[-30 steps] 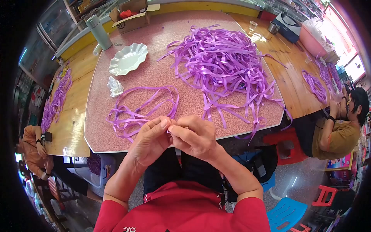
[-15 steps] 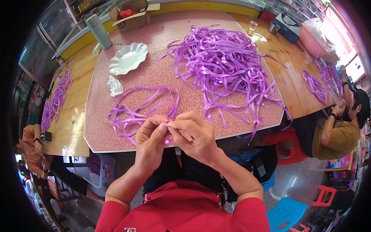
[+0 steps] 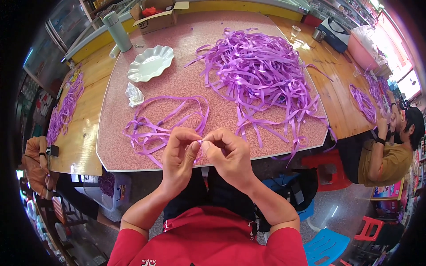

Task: Tying knots in long purple plastic strips at a factory workbench.

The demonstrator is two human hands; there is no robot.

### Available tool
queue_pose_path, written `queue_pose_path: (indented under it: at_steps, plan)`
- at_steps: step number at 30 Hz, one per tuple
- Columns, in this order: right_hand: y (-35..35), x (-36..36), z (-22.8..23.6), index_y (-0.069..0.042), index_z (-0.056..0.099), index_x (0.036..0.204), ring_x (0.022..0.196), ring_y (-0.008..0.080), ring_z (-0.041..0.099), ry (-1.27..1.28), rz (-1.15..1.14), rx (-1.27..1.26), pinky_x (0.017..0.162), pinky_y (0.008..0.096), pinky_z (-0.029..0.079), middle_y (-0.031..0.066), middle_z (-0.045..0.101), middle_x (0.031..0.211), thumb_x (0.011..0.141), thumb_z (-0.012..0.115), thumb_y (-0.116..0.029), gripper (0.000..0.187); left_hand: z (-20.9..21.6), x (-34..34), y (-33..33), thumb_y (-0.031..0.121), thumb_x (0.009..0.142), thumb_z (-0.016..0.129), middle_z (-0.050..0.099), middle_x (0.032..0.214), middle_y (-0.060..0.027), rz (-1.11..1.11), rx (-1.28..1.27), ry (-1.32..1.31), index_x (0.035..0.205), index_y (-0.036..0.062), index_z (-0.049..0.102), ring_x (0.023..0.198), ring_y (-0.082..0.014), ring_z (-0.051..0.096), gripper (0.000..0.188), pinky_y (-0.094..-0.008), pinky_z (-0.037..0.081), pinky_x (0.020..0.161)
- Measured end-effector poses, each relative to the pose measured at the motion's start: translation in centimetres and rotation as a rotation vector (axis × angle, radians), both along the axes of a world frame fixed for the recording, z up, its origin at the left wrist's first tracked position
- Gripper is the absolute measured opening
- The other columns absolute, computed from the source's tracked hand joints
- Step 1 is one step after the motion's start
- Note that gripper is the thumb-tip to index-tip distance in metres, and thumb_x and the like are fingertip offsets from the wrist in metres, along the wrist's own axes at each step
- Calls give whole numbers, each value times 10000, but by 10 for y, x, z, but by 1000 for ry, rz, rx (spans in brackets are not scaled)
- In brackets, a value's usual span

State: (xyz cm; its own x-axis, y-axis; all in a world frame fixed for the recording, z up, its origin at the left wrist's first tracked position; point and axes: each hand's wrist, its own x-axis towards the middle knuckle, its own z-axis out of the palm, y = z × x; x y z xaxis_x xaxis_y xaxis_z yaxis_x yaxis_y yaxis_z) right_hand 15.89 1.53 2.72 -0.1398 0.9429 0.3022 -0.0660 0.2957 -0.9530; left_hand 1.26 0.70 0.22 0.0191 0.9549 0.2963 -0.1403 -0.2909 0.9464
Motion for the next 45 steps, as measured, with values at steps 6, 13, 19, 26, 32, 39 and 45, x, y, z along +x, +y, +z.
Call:
queue_pose_path:
  at_steps: [6, 13, 19, 26, 32, 39, 45]
  plan:
    - [-1, 5, 7, 11, 643, 915, 637, 8, 463, 234, 119, -301, 537, 186, 355, 12, 591, 836, 928, 588, -56, 88, 8, -3, 6, -21, 849, 693, 567, 954, -132, 277, 492, 449, 1021, 6, 575, 858, -236, 558, 210, -334, 466, 746]
    - [5, 12, 3, 25, 658, 950, 730, 42, 506, -81, 53, 94, 611, 187, 390, 36, 599, 899, 884, 614, 20, 79, 13, -6, -1, 12, 891, 669, 598, 980, -108, 33, 163, 129, 1025, -8, 620, 916, -186, 577, 144, -292, 459, 795]
    - [8, 16, 1, 18, 661, 921, 733, 42, 509, 27, 121, -9, 622, 194, 396, 28, 590, 888, 871, 622, 31, 65, 14, -8, 0, 17, 915, 651, 598, 1003, -71, -119, -65, -124, 1016, -13, 628, 939, -123, 554, 108, -259, 434, 845]
    - [8, 13, 14, 26, 657, 943, 730, 50, 529, -247, 24, 201, 575, 187, 393, 48, 600, 882, 825, 663, 48, 120, 9, -6, 2, -29, 918, 614, 586, 1037, -78, -32, 1, -78, 1025, -23, 620, 954, -122, 554, 107, -257, 436, 853]
    - [5, 12, 21, 6, 680, 937, 686, 52, 535, -380, -68, 285, 541, 189, 390, 44, 604, 872, 808, 687, 45, 135, 8, -4, 0, -46, 920, 605, 573, 1067, -83, -75, -22, -247, 1045, -26, 610, 987, -119, 550, 127, -255, 433, 881]
    - [5, 13, 19, -6, 699, 927, 663, 52, 524, -361, -59, 336, 527, 197, 380, 29, 585, 843, 817, 715, 22, 115, 10, -6, -1, -48, 918, 611, 569, 1063, -83, -88, -10, -224, 1045, -26, 603, 977, -122, 552, 130, -256, 435, 881]
    - [3, 15, 20, -12, 713, 929, 645, 51, 503, -361, -69, 272, 531, 201, 377, 11, 560, 803, 817, 728, 7, 115, 8, -4, 2, -30, 905, 635, 578, 1029, -86, -32, 89, -48, 1006, -15, 610, 951, -133, 563, 105, -258, 446, 850]
